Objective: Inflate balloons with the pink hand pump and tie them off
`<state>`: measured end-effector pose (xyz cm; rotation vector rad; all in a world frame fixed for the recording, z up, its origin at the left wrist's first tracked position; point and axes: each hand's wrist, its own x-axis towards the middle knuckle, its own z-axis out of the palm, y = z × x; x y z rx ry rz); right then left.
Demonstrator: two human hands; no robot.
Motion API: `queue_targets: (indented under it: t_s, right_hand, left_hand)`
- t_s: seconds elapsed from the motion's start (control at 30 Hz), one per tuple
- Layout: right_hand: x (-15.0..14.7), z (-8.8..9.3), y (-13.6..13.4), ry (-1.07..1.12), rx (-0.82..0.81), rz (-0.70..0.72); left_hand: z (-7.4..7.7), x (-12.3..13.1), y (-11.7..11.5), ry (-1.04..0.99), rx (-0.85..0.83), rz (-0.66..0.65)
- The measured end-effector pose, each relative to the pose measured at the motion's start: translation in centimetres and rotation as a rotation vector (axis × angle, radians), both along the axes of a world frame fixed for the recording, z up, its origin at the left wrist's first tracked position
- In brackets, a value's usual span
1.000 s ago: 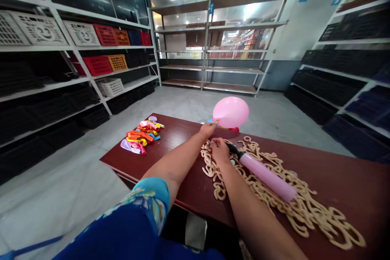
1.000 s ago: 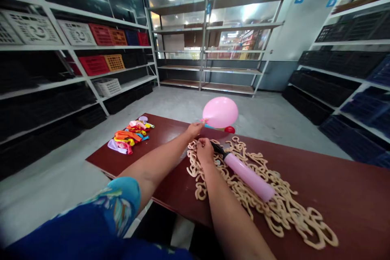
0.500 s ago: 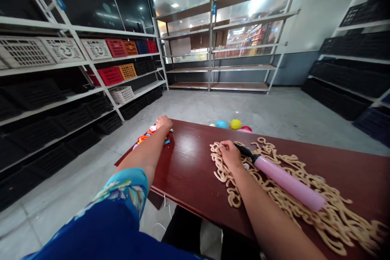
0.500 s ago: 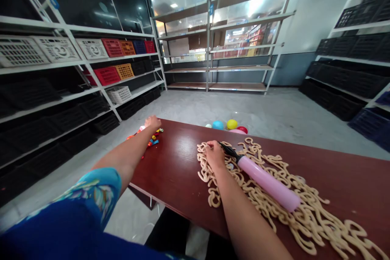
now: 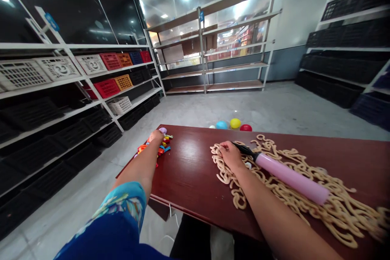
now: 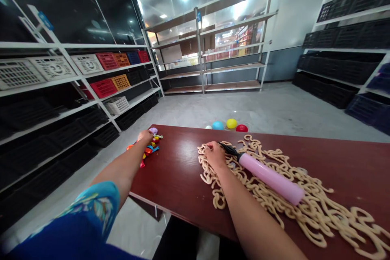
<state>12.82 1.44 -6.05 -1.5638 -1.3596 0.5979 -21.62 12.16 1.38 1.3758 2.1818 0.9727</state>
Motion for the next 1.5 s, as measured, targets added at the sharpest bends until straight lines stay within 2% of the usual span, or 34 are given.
queue_targets:
  t_s: [0.1,0.2,0.27,0.37,0.47,0.57,0.63,0.73,0.83,0.93,1.0,1.13,1.2,1.37,1.5]
  right_hand:
    - [0.0,-0.1,0.1,0.004,0.013,0.0]
    - [-0.1,0.0,0.1,0.042,0.03,-0.002]
    - [-0.4,0.4,-0.1,0.103,0.049,0.013]
    - [-0.9,1.7,-1.0,0.269,0.066,0.14]
    - [-1.3,3.1,-2.1,0.492,-0.031,0.369]
    - [-1.3,3.9,-2.7,0.666,-0.207,0.572]
    - [-1.1,4.1,-2.8,0.765,-0.245,0.619]
    - [-0.9,3.8,-2.5,0.85,-0.159,0.515]
    - [-0.8,3.6,-2.0,0.823,-0.024,0.386]
    - [-0.7,3.6,-1.6,0.746,0.075,0.348]
    - [-0.6,3.7,-1.7,0.667,0.114,0.344]
    - [-0.3,4.2,-2.2,0.386,0.199,0.352]
    - [-0.2,4.4,-2.4,0.289,0.234,0.343]
    - [-0.2,4.4,-2.8,0.313,0.184,0.403]
    - [-0.2,3.8,-3.0,0.231,0.279,0.354]
  left_hand:
    - [1.4,0.3,-0.4,0.062,-0.019,0.028]
    - [3.0,1.4,-0.9,0.037,0.035,-0.008]
    - [3.8,3.0,-1.5,-0.083,0.115,-0.051]
    - [4.2,6.8,-3.5,-0.47,0.148,-0.212]
    - [3.5,11.4,-6.6,-0.838,0.059,-0.44]
    - [2.1,15.4,-9.7,-0.877,0.044,-0.585]
    - [1.1,17.2,-11.2,-0.831,0.05,-0.638]
    - [-0.5,18.5,-12.4,-0.79,0.001,-0.703]
    - [-1.8,18.8,-12.5,-0.776,-0.084,-0.705]
    - [-2.0,18.9,-12.0,-0.777,-0.174,-0.679]
    - [-1.7,19.0,-11.5,-0.771,-0.187,-0.742]
    - [-1.6,19.6,-10.3,-0.686,-0.149,-0.961]
    - [-2.3,20.1,-9.9,-0.695,-0.149,-0.969]
    - [-4.3,21.0,-9.7,-0.934,-0.109,-0.91]
    - [-4.1,20.4,-9.0,-1.389,-0.031,-0.747]
